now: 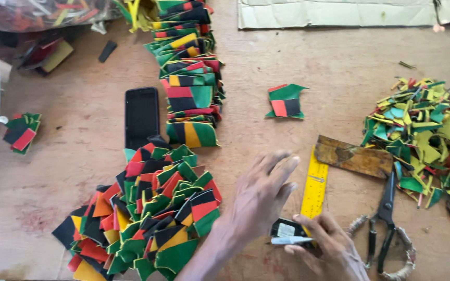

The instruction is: The person repeatedly picks up small multicolored fabric pieces, places a yellow ruler on them, and marks lines with a white pen. Finished pieces are stacked nearby while scraps accumulate on the table.

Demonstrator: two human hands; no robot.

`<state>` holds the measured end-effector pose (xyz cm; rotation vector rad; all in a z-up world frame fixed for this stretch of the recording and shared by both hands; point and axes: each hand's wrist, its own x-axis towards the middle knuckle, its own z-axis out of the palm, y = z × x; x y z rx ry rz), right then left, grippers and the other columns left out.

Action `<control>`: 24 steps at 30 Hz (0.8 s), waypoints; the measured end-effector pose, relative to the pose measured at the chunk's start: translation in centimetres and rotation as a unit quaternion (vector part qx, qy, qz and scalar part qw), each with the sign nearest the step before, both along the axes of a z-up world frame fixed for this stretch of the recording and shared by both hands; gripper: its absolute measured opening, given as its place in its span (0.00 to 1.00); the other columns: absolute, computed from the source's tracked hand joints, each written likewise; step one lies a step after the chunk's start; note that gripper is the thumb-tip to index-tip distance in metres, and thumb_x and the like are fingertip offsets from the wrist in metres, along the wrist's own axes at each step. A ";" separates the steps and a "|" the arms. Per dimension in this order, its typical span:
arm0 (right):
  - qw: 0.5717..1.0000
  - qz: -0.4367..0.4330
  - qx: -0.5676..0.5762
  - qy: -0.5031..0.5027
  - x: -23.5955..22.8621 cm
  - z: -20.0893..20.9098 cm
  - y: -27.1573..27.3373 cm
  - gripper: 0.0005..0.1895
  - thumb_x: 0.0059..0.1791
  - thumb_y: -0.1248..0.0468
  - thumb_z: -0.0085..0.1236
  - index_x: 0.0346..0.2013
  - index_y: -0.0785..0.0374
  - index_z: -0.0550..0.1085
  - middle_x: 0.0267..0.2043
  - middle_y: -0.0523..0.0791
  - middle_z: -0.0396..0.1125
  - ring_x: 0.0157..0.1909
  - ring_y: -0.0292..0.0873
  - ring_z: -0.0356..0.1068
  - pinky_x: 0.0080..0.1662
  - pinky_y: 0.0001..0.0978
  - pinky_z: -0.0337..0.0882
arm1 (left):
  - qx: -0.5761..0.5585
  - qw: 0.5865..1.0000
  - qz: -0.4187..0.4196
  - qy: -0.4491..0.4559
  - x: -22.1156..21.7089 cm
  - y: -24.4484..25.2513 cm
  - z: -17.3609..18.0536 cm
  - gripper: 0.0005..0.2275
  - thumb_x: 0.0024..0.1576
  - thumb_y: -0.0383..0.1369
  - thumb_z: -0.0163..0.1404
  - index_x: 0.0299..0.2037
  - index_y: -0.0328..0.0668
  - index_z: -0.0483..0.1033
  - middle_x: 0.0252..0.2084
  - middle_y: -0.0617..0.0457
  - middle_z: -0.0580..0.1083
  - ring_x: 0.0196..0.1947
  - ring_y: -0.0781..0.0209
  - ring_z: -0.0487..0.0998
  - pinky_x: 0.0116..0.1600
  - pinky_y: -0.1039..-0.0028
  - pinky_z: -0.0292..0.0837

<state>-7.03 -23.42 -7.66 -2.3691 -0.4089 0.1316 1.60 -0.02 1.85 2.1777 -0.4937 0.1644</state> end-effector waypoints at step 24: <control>0.932 0.342 0.052 -0.104 15.6 13.1 31.8 0.20 0.55 0.63 0.50 0.62 0.64 0.70 0.64 0.57 0.60 0.64 0.59 0.60 0.62 0.47 0.62 | 0.181 0.893 0.385 -0.143 -14.0 14.2 -3.5 0.25 0.54 0.56 0.56 0.60 0.60 0.76 0.67 0.45 0.67 0.69 0.44 0.62 0.73 0.43 0.44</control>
